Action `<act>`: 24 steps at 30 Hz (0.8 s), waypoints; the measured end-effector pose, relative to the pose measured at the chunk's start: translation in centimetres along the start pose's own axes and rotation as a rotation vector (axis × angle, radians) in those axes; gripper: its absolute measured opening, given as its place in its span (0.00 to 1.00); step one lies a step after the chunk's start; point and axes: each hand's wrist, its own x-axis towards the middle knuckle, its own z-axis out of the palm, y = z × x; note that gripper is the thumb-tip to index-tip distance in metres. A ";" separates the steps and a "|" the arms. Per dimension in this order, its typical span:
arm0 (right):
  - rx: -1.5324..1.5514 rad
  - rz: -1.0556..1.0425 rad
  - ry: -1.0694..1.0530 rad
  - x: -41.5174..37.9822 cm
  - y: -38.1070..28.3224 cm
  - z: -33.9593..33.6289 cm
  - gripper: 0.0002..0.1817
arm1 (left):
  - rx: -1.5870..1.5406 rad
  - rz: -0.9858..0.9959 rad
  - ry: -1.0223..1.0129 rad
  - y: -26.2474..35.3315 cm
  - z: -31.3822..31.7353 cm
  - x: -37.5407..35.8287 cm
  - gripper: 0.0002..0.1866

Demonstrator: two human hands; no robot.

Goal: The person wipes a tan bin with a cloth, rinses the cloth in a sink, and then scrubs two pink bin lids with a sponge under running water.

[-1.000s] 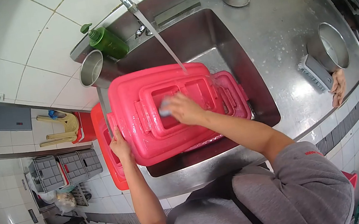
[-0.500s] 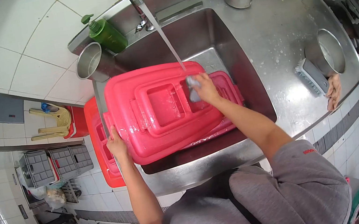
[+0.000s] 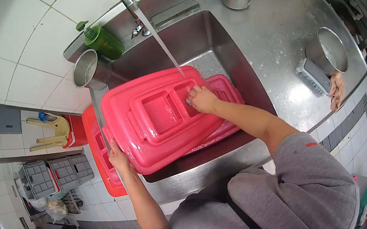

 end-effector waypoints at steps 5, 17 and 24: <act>1.075 0.491 0.298 -2.9 -1.9 -0.3 0.13 | -0.073 -0.082 -0.169 3.3 0.8 0.4 0.23; 0.203 0.002 0.818 13.3 -9.5 -20.4 0.26 | 0.380 0.605 -0.230 10.6 6.7 -5.2 0.24; 0.243 -0.258 0.038 12.2 -3.3 -27.9 0.33 | 0.455 0.755 -0.253 10.9 6.7 -3.5 0.23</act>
